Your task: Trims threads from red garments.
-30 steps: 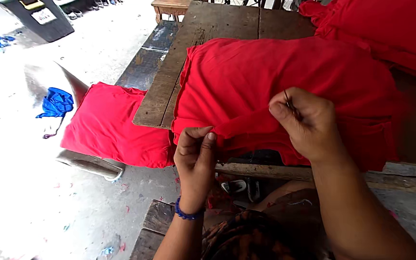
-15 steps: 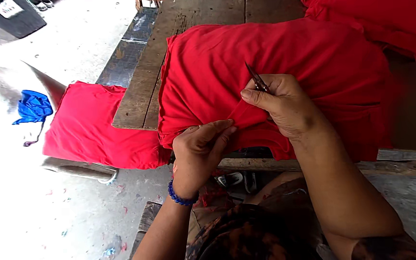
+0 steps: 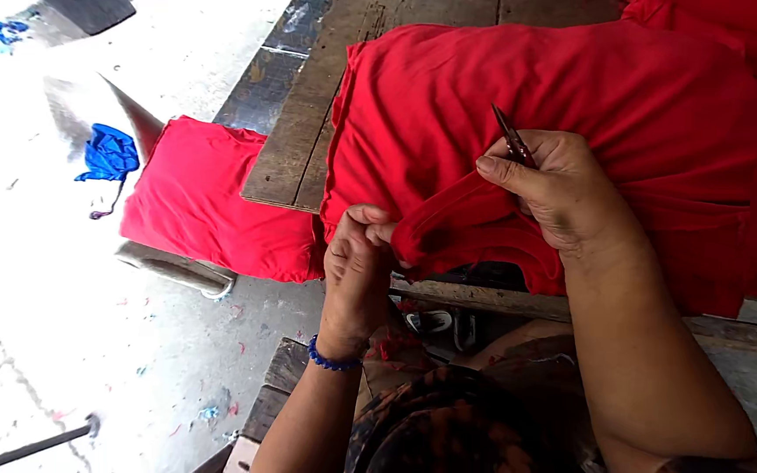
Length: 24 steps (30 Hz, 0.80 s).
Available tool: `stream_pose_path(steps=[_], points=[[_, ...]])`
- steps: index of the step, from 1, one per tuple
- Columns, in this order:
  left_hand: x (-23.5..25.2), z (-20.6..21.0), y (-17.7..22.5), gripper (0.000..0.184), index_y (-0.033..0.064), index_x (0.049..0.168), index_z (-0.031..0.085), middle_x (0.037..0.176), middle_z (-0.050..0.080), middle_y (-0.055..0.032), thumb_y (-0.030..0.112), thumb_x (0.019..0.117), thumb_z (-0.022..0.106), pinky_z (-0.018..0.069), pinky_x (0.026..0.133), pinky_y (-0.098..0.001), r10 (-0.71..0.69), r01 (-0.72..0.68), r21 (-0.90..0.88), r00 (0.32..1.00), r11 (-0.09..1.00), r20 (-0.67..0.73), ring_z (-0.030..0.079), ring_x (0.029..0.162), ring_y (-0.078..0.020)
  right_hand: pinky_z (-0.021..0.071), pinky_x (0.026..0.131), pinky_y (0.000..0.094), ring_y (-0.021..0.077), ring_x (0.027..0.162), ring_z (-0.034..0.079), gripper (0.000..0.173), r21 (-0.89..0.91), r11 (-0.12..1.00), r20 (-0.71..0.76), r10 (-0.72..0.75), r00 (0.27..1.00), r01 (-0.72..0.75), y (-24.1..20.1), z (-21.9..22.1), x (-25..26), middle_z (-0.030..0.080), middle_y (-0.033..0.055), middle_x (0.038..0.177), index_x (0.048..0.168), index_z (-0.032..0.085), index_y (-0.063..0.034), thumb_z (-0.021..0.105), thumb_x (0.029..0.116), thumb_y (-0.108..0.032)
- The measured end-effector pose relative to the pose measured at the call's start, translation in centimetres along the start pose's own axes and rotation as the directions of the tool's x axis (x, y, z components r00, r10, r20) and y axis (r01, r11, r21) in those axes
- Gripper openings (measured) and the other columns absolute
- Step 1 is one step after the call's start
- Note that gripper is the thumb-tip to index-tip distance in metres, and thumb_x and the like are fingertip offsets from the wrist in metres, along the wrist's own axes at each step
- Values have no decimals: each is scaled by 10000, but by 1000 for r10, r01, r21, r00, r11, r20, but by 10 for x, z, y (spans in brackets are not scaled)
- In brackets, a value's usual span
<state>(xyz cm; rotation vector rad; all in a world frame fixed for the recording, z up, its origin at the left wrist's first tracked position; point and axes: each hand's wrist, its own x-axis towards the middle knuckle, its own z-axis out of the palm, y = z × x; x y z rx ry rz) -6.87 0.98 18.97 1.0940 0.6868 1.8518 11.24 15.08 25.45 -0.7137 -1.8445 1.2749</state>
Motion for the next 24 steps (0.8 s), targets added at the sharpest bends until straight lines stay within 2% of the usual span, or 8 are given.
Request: stream_pose_path(steps=[3,4,6,8,10,14,18,24], points=[[-3,3,-1,366,154,1230,665,1022,711,50,214,896,800,593,812,-244,57,-57,-14,998,998,1,684,894,-50,312,441,97,-56,497,402,47,-27,998,2,-48,999,48,-3,0,-4,547,-117,687,941,660,-128,662,976,-96],[-4,5,-1,344,119,1209,689,1006,727,19,100,882,795,605,797,-254,65,-65,2,998,998,-23,698,874,-67,350,473,101,-47,546,446,39,-76,994,-17,-76,997,75,-6,0,-9,574,-101,749,1000,656,-121,680,971,-129],[-6,9,-1,212,97,1126,745,956,748,-3,54,918,749,612,752,-257,75,-70,69,995,995,-68,707,816,-74,484,621,110,-16,782,577,238,-260,958,-56,-139,989,120,-16,0,-25,595,-37,996,1142,656,-100,685,973,-265],[-8,10,-1,122,88,1066,760,945,752,-10,63,970,688,615,724,-247,93,-84,107,993,991,-79,709,786,-71,454,655,99,-15,850,550,293,-418,891,-54,-216,975,175,-30,6,-48,533,4,1089,1186,625,-65,615,1018,-305],[-8,12,0,100,97,1039,739,911,731,12,74,997,651,600,682,-222,108,-97,137,991,986,-78,686,745,-51,460,675,123,1,830,541,269,-537,805,-27,-315,949,252,-37,15,-68,556,22,1009,1118,652,-18,607,1032,-269],[-9,10,4,62,150,1041,687,893,687,76,159,1025,627,564,697,-192,138,-125,206,989,970,-53,646,764,-6,409,537,263,113,627,536,319,-735,618,28,-382,924,278,-35,40,-93,609,48,759,1030,706,-10,623,1023,-317],[-12,8,6,77,141,1045,666,956,703,46,183,1042,601,597,732,-235,181,-174,259,984,950,-1,688,833,-49,384,508,320,194,613,559,297,-826,483,77,-413,908,290,-35,55,-91,606,77,748,1022,725,-12,607,1021,-285],[-15,5,7,83,131,1029,645,946,675,61,183,1051,583,584,756,-228,217,-218,352,975,910,44,665,848,-29,372,498,332,210,598,555,279,-863,419,81,-436,896,283,-36,62,-87,577,79,710,955,722,-13,574,1036,-235]])
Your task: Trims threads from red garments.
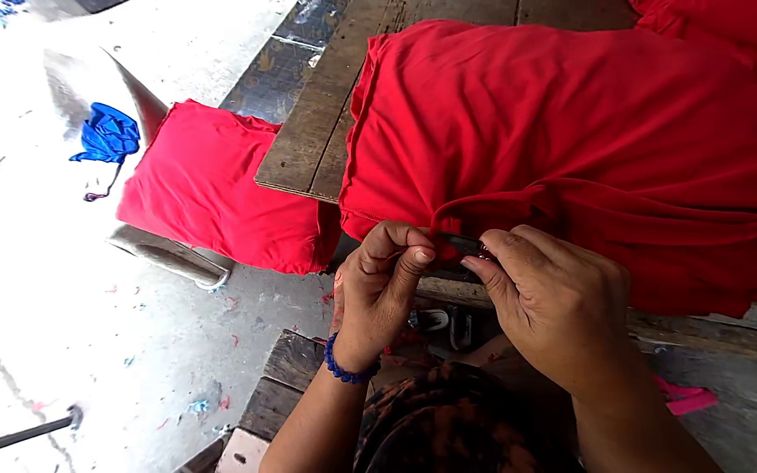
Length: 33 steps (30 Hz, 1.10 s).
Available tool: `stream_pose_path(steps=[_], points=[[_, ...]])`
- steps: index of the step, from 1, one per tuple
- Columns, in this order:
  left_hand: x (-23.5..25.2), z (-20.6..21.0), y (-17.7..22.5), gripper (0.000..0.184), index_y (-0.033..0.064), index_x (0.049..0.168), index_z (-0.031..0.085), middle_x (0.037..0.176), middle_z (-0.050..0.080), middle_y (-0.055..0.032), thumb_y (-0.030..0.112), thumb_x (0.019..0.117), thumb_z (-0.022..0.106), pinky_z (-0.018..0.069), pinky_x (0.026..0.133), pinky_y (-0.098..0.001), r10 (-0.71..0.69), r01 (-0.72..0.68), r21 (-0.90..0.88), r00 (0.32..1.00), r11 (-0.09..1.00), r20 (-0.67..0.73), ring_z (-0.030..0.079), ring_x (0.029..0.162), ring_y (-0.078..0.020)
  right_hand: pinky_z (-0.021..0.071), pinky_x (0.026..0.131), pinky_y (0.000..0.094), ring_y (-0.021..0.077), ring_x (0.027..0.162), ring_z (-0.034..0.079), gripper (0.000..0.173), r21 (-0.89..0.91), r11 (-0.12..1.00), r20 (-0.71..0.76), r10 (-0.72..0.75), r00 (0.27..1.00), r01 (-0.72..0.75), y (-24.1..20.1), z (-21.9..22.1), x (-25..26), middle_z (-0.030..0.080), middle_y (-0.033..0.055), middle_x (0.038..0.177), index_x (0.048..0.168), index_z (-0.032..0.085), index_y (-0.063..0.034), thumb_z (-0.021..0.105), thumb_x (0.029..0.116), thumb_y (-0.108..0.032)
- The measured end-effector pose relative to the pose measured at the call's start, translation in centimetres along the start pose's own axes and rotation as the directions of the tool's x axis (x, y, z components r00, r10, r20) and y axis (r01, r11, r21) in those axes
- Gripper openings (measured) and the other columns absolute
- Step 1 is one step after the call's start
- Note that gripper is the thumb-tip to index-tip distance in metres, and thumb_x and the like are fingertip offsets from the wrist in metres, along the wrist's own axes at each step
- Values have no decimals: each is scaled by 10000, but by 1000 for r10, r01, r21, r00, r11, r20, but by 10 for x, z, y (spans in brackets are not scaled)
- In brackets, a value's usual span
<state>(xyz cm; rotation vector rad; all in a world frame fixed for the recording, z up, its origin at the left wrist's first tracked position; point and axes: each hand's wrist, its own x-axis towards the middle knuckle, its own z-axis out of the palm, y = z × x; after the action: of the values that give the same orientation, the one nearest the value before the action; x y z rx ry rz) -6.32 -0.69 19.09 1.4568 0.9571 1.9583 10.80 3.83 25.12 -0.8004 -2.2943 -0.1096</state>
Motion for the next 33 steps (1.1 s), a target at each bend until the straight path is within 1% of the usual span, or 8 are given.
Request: stream_pose_path(steps=[7,10,14,17,20,26,29,33], points=[[3,-2,-2,201,238,1020,543,912,668,85,358,1109,409,591,780,-255,-98,87,-190,994,978,-53,686,850,-46,396,500,315,197,615,563,273,67,998,8,2,1000,-3,5,-1,-2,601,88,759,1007,728,-3,599,1022,-243],[3,-5,0,188,265,1082,566,941,688,93,443,1056,511,585,752,-231,-77,69,-171,996,983,-43,686,849,-42,421,525,276,159,627,569,249,152,988,-83,20,996,-7,13,-2,-6,608,88,740,983,716,22,609,1028,-198],[-2,-3,7,466,245,1195,523,1107,705,70,36,870,784,617,862,-286,-9,5,-72,999,997,-54,708,984,-94,465,664,202,108,804,548,351,106,987,-210,142,967,-122,50,-24,-28,549,95,962,1014,602,-34,807,886,-289],[-4,1,9,473,255,1151,589,1099,712,108,8,822,821,629,855,-279,138,-119,140,982,983,-133,714,978,-74,453,556,366,251,754,571,655,-86,969,-131,220,967,-232,79,-38,-53,562,210,1162,1313,631,-39,872,792,-354],[-7,8,7,366,242,1083,635,1026,706,114,27,841,806,608,788,-227,313,-236,352,933,906,-179,697,921,-50,524,597,477,351,851,664,353,-148,959,-99,231,968,-244,96,-40,-70,627,238,1179,1211,735,-42,743,864,-104],[-5,15,5,235,237,1079,655,1112,717,123,63,937,724,618,839,-236,487,-359,485,857,798,-166,713,1015,-58,521,788,250,192,919,665,199,-146,982,-466,42,884,-123,112,-45,-75,688,193,994,1090,691,48,526,987,9],[45,1,15,106,146,1021,648,1085,713,83,61,965,677,590,908,-271,549,-469,554,836,688,25,690,1040,-46,527,746,373,299,841,645,225,-244,958,-454,26,891,-152,126,-69,-43,659,254,930,1141,688,69,528,1010,-21],[155,-4,8,212,-92,1043,616,981,722,-128,95,956,669,603,735,-299,367,-368,696,917,617,159,709,803,-106,521,777,541,382,887,687,361,-222,947,-324,153,934,-232,167,-84,38,702,272,1003,1127,674,58,549,1071,-276]])
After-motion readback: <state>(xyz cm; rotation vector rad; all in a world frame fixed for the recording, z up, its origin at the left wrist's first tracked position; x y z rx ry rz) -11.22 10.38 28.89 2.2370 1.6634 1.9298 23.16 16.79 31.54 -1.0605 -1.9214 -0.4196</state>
